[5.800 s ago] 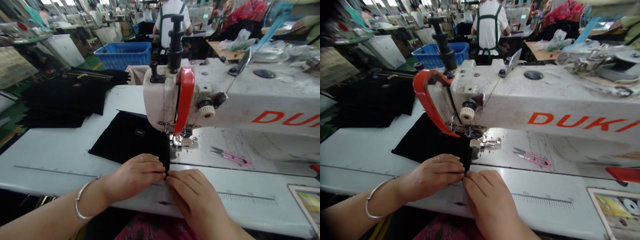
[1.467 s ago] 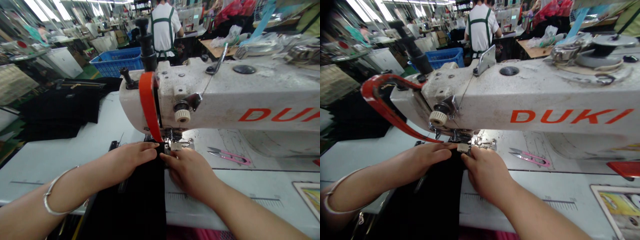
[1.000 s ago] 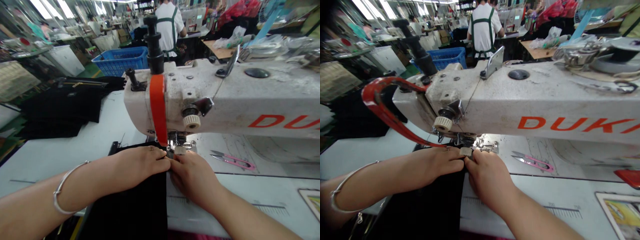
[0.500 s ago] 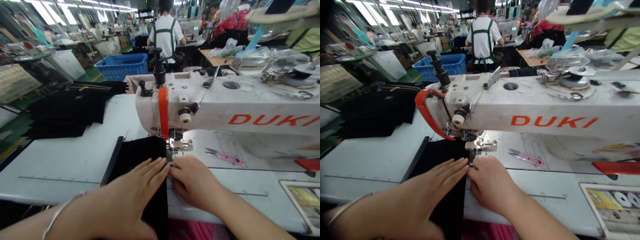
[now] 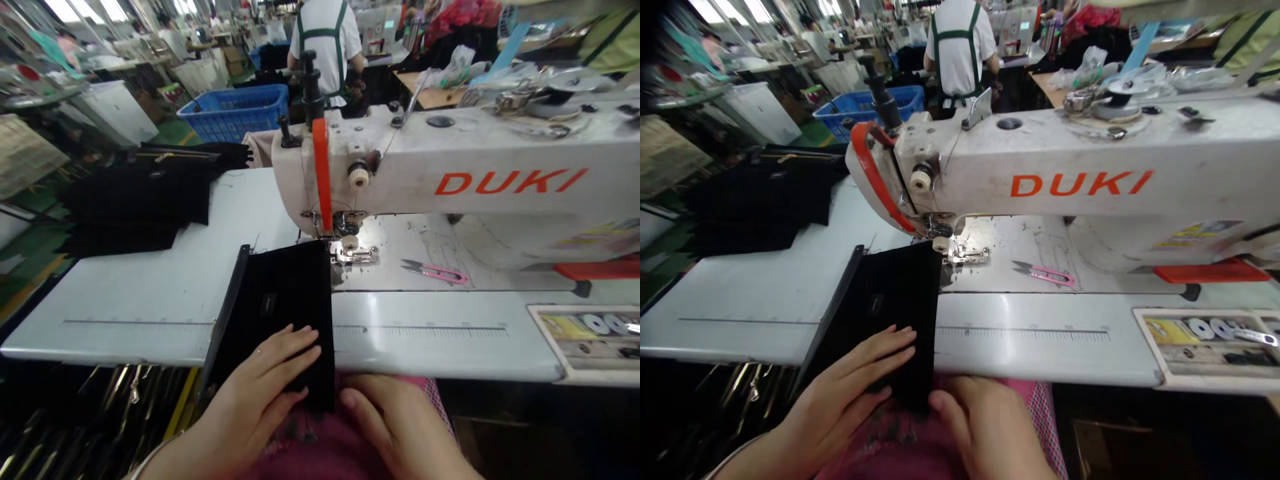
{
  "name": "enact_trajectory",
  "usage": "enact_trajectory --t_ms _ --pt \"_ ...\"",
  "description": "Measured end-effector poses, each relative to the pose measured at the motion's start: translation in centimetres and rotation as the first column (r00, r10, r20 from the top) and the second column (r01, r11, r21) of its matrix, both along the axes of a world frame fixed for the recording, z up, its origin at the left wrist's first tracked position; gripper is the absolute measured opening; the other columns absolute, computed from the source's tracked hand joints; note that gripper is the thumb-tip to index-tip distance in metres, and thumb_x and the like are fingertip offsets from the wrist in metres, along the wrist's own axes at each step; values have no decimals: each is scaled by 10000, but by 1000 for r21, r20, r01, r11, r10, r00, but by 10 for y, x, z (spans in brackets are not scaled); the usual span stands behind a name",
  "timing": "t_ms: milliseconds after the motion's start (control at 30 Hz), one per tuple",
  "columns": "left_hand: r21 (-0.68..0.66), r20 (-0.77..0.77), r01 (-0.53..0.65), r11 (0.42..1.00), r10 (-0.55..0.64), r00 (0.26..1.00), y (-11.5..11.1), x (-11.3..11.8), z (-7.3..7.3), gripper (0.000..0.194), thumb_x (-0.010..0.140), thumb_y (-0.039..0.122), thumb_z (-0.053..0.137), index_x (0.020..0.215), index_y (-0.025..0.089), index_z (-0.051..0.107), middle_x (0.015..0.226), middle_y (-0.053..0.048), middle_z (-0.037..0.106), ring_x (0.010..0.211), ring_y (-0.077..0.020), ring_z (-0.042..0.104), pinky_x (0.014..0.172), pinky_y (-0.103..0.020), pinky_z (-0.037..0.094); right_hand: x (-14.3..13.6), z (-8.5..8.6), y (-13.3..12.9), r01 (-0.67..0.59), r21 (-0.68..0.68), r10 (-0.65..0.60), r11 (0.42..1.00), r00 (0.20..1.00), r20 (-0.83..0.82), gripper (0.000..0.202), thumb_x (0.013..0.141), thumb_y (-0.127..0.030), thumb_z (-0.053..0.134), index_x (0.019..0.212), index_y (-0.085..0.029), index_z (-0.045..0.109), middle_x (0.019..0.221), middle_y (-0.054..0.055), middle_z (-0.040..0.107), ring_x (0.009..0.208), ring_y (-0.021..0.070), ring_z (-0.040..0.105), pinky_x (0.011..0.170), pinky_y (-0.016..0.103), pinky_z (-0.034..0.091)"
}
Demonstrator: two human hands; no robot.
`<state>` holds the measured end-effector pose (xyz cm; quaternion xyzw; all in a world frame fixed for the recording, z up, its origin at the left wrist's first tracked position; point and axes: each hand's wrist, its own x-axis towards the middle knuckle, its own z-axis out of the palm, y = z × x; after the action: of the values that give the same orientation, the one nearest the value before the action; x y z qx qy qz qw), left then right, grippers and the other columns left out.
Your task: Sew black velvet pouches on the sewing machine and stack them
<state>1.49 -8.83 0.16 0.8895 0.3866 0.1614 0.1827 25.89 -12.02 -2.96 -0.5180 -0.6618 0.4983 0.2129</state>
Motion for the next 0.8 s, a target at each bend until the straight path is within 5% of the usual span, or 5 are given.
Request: enact_trajectory --t_ms 100,167,267,433,800 --pt "134 53 -62 989 55 997 -3 4 13 483 949 88 439 1417 206 462 1368 -104 538 1315 -240 464 1092 -430 444 -12 -5 2 50 -157 -87 986 967 -241 260 981 -385 489 913 -222 680 887 4 692 825 184 620 728 263 440" --pt "233 12 6 972 -9 1000 -6 10 15 475 945 81 445 1413 159 473 1316 -114 571 1290 -252 468 1100 -432 420 -21 -13 0 102 -259 -188 961 923 -337 310 954 -420 525 799 -184 654 751 -6 627 729 166 574 645 247 414" --pt "272 -87 100 957 -79 993 -11 20 4 414 965 93 426 1367 120 522 1257 -115 617 1226 -248 512 1076 -417 438 -29 -22 -5 126 -341 -268 932 872 -409 347 920 -428 555 690 -172 597 662 -19 540 672 152 515 603 247 377" --pt "212 -168 65 975 -29 985 -20 22 -20 416 984 110 378 1375 135 516 1183 -128 637 1114 -259 578 961 -439 515 -27 -23 -8 98 -401 -287 911 849 -444 330 877 -446 599 695 -172 615 665 -18 542 656 145 493 618 256 374" --pt "252 172 36 967 -82 982 -26 23 -19 243 927 57 565 1131 135 671 1019 -74 679 931 -181 599 834 -321 521 -28 -19 -16 46 -497 -345 867 775 -530 395 868 -521 624 750 -144 648 666 -11 545 610 114 445 565 243 327"
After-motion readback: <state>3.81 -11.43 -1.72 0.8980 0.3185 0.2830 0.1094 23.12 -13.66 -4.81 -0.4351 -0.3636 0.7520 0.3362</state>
